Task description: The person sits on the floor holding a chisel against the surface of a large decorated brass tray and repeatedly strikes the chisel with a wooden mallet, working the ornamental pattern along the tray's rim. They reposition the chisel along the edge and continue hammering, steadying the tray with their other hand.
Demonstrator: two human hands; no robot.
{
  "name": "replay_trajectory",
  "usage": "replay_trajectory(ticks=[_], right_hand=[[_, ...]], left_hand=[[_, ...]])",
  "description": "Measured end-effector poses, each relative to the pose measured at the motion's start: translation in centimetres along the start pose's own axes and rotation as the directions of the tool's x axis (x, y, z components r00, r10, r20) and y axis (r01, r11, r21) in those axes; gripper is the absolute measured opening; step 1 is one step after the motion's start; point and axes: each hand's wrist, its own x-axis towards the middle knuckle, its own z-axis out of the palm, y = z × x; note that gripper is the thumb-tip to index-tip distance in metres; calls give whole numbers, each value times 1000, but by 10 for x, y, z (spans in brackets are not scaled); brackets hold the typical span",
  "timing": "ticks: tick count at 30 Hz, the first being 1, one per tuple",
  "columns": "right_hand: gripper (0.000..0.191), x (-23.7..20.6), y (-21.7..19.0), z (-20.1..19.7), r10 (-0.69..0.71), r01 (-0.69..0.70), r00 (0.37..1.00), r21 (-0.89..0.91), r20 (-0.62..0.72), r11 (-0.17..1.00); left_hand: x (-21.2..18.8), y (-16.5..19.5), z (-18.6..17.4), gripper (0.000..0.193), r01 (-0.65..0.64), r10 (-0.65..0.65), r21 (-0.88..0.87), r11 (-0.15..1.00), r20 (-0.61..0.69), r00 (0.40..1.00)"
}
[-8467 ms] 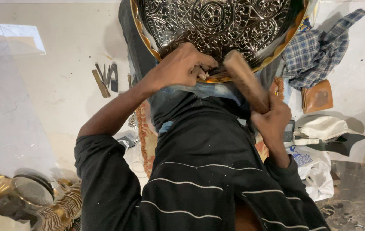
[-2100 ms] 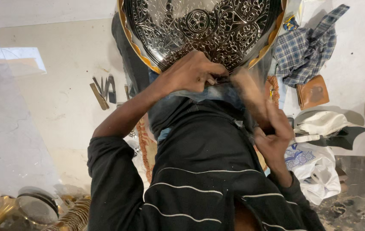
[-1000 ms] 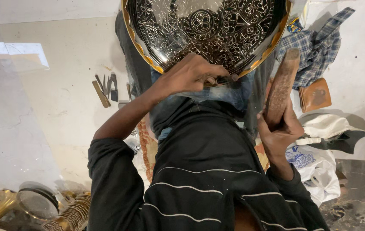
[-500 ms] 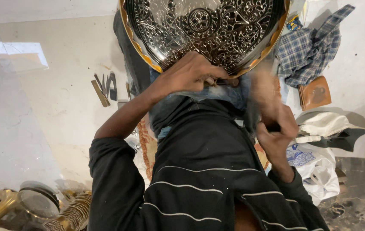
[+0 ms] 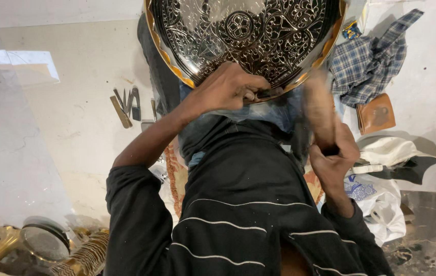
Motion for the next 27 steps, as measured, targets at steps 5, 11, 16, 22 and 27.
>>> replay_trajectory(ticks=[5,11,16,22,27], right_hand=[[68,3,3,-1,-64,66,997,-72,32,995],[65,12,-2,0,87,-87,996,209,8,974],[63,24,-9,-5,77,-84,996,160,46,984],[60,35,-19,-3,60,-75,994,171,93,982],[69,45,-21,-5,32,-40,990,62,134,997]], left_hand=[[-3,-3,2,48,50,-50,0,999,25,998],[-4,-4,2,46,-4,4,-1,1000,-29,1000],[-5,-2,2,45,163,-162,-31,986,26,986],[-10,-7,5,46,50,-53,-42,998,-65,996],[-12,-12,12,39,206,-207,-73,976,-11,978]])
